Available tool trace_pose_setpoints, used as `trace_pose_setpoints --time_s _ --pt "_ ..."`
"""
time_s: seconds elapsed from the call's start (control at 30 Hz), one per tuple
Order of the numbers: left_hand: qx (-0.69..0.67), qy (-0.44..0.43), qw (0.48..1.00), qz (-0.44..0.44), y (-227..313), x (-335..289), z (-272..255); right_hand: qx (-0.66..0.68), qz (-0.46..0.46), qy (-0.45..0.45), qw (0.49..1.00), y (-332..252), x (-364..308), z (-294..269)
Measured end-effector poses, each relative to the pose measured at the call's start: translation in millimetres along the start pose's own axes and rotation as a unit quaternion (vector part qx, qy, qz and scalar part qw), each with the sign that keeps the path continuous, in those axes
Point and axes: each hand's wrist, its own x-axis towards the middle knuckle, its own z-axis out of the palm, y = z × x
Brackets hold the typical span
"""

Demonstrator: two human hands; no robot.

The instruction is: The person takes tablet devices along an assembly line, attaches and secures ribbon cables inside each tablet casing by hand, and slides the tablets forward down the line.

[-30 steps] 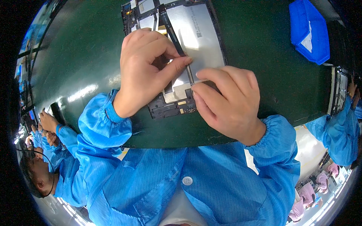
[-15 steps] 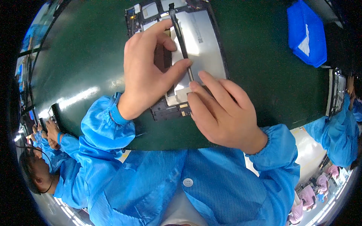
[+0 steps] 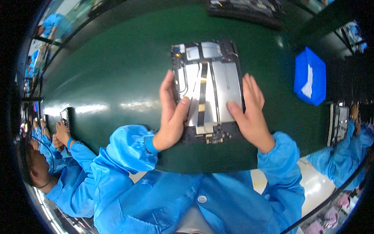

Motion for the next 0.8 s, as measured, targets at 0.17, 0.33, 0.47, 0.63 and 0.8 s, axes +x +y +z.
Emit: trace_pose_setpoints --time_s 0.17,0.33,0.47,0.63,0.8 --pt "-0.156 0.087 0.984 0.0 3.5 14.7 2.9 0.51 0.083 0.017 0.856 -25.9 39.1 4.4" --pt "0.145 0.001 0.852 0.503 -2.7 22.1 -18.0 0.472 0.022 -0.013 0.881 -35.3 158.1 27.8" --pt "0.201 -0.268 0.809 0.484 10.9 20.5 -14.7 0.467 0.056 0.032 0.882 -74.0 275.8 92.7" --pt "0.223 -0.13 0.916 0.308 2.4 41.5 -14.0 0.292 -0.072 -0.034 0.953 -63.8 348.0 97.2" --pt "0.269 -0.183 0.911 0.254 -2.8 43.5 -15.0 -0.121 -0.197 0.07 0.97 -9.3 399.0 -5.7"
